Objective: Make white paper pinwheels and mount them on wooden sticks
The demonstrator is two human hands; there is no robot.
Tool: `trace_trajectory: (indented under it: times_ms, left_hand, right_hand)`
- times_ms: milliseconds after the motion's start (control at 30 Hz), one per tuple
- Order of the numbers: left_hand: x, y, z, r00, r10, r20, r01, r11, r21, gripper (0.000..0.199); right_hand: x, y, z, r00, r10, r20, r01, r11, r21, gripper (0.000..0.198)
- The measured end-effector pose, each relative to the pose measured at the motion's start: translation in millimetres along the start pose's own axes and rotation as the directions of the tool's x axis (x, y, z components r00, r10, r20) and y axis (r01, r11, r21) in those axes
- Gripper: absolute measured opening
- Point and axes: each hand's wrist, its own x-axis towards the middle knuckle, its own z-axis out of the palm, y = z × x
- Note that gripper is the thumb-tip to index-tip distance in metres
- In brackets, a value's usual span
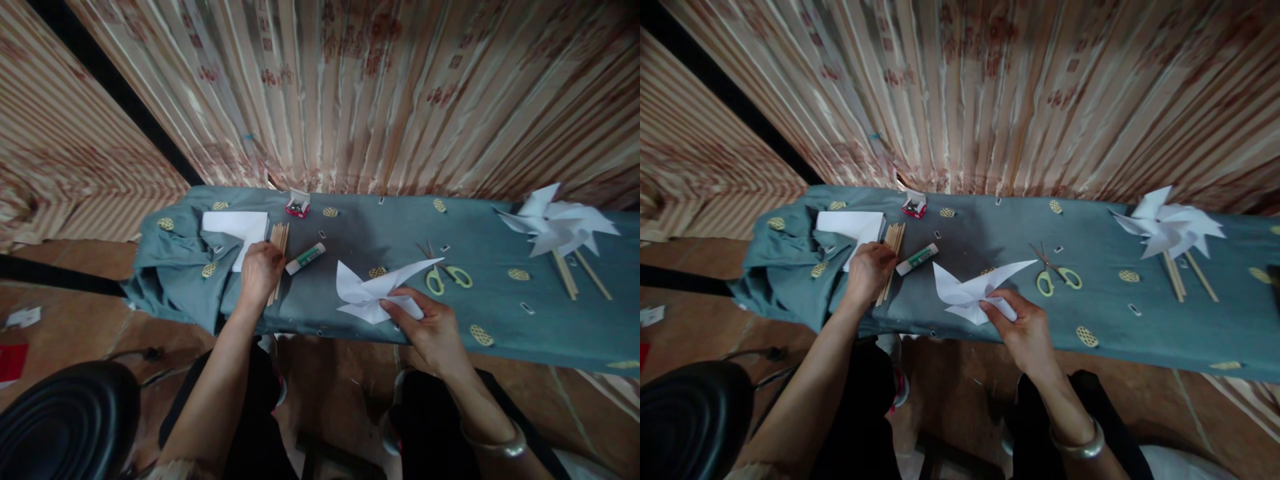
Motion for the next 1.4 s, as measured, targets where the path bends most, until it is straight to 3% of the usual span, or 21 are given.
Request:
trace_trajectory:
  times_ms: [200, 700, 800, 867, 967, 1067, 1167, 1233, 1400]
  left_hand:
    - [2, 2, 0, 1.000, -0.026, 0.018, 0.025, 0.998, 0.059, 0.018]
    - [11, 6, 10, 0.997, -0.076, -0.010, 0.076, 0.997, 0.013, 0.011]
    - [13, 4, 7, 0.990, -0.102, -0.093, 0.094, 0.992, -0.080, 0.011]
    - [12, 8, 1, 0.977, -0.116, -0.177, 0.072, 0.970, -0.234, 0.010]
    - [2, 27, -11, 0.960, -0.110, -0.256, -0.038, 0.859, -0.511, 0.009]
    - [-17, 54, -13, 0.985, -0.052, -0.167, -0.081, 0.711, -0.698, 0.010]
    - [-36, 74, -3, 0.997, -0.057, 0.043, 0.064, 0.452, -0.890, 0.015]
    - [-43, 81, 5, 0.985, -0.052, 0.166, 0.174, 0.333, -0.927, 0.017]
    - [-49, 91, 12, 0.941, 0.017, 0.338, 0.327, 0.208, -0.922, 0.021]
  right_hand:
    - [-1, 2, 0, 1.000, -0.031, -0.003, 0.031, 0.999, 0.008, 0.020]
    - [-2, 7, 2, 0.997, -0.069, 0.016, 0.069, 0.998, 0.014, 0.019]
    - [-2, 6, 3, 0.994, -0.108, 0.014, 0.108, 0.994, -0.007, 0.017]
    - [-2, 5, 3, 0.987, -0.163, -0.001, 0.163, 0.986, -0.040, 0.015]
    - [-3, 3, 0, 0.951, -0.307, -0.028, 0.301, 0.943, -0.143, 0.009]
    - [-7, 0, -5, 0.874, -0.486, -0.014, 0.467, 0.846, -0.256, 0.007]
    - [-11, -2, -11, 0.804, -0.595, 0.000, 0.560, 0.757, -0.336, 0.012]
    - [-12, -2, -14, 0.783, -0.623, -0.006, 0.577, 0.729, -0.368, 0.015]
    - [-11, 0, -18, 0.745, -0.666, -0.038, 0.610, 0.703, -0.366, 0.025]
